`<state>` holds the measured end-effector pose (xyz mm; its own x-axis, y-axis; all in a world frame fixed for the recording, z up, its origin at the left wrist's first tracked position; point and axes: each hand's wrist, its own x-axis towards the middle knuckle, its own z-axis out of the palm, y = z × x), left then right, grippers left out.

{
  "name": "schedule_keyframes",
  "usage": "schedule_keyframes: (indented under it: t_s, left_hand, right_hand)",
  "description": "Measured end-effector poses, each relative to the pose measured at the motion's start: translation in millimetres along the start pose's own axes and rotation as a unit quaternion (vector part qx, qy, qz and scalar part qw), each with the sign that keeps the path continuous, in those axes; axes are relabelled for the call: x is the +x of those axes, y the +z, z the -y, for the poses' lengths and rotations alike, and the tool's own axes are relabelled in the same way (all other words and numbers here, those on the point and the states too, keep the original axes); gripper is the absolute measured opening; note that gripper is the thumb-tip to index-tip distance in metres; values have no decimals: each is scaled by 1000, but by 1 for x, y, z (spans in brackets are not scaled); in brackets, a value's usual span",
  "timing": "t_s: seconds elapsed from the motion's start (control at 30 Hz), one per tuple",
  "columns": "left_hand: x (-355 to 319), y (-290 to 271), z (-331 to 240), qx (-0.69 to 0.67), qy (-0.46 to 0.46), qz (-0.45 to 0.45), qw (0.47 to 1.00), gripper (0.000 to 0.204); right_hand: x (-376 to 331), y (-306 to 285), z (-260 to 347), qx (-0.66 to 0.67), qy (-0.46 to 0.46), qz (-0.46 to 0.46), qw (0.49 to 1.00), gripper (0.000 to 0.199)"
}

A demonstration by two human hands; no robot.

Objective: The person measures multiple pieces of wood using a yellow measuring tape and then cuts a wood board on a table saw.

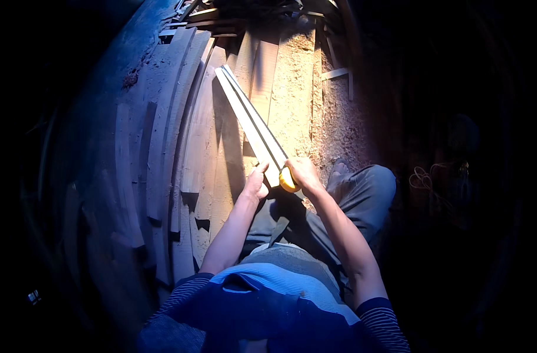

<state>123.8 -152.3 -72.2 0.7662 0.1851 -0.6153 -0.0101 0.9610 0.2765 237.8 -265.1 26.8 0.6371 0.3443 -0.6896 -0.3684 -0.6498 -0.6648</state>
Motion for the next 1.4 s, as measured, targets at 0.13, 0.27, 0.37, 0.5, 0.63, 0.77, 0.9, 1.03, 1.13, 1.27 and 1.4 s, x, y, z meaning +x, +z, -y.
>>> schedule_keyframes:
  t_s: [0.13,0.27,0.37,0.5,0.63,0.77,0.9,1.03,1.13,1.27,1.4]
  left_hand:
    - [-2,8,7,-1,-23,3,1000,41]
    - [2,11,8,-6,-43,11,999,45]
    - [6,9,5,-9,-46,27,999,45]
    - [5,12,5,-1,-35,18,999,44]
    - [2,13,1,4,-38,18,999,44]
    - [-9,18,0,-35,-28,40,998,44]
    - [-28,30,0,76,93,-47,992,40]
    - [-40,31,3,119,147,-80,979,46]
    - [-46,33,-1,128,127,-100,979,51]
    - [-33,31,8,169,163,-74,969,49]
    - [-31,23,10,174,154,-75,970,40]
  right_hand:
    - [-61,-20,-28,97,47,41,993,22]
    - [-76,-22,-60,71,41,19,996,24]
    - [-72,-22,-64,70,18,18,997,26]
    - [-68,-20,-72,65,11,10,998,28]
    - [-73,-19,-59,69,-11,14,997,28]
    - [-68,-23,-64,113,-119,38,986,24]
    - [-69,-22,-59,280,-47,46,958,25]
    - [-66,-30,-53,290,60,61,953,33]
    - [-50,-23,-47,258,55,59,963,31]
    - [-32,-21,-68,233,21,88,968,28]
    - [-42,-12,-62,238,77,139,958,34]
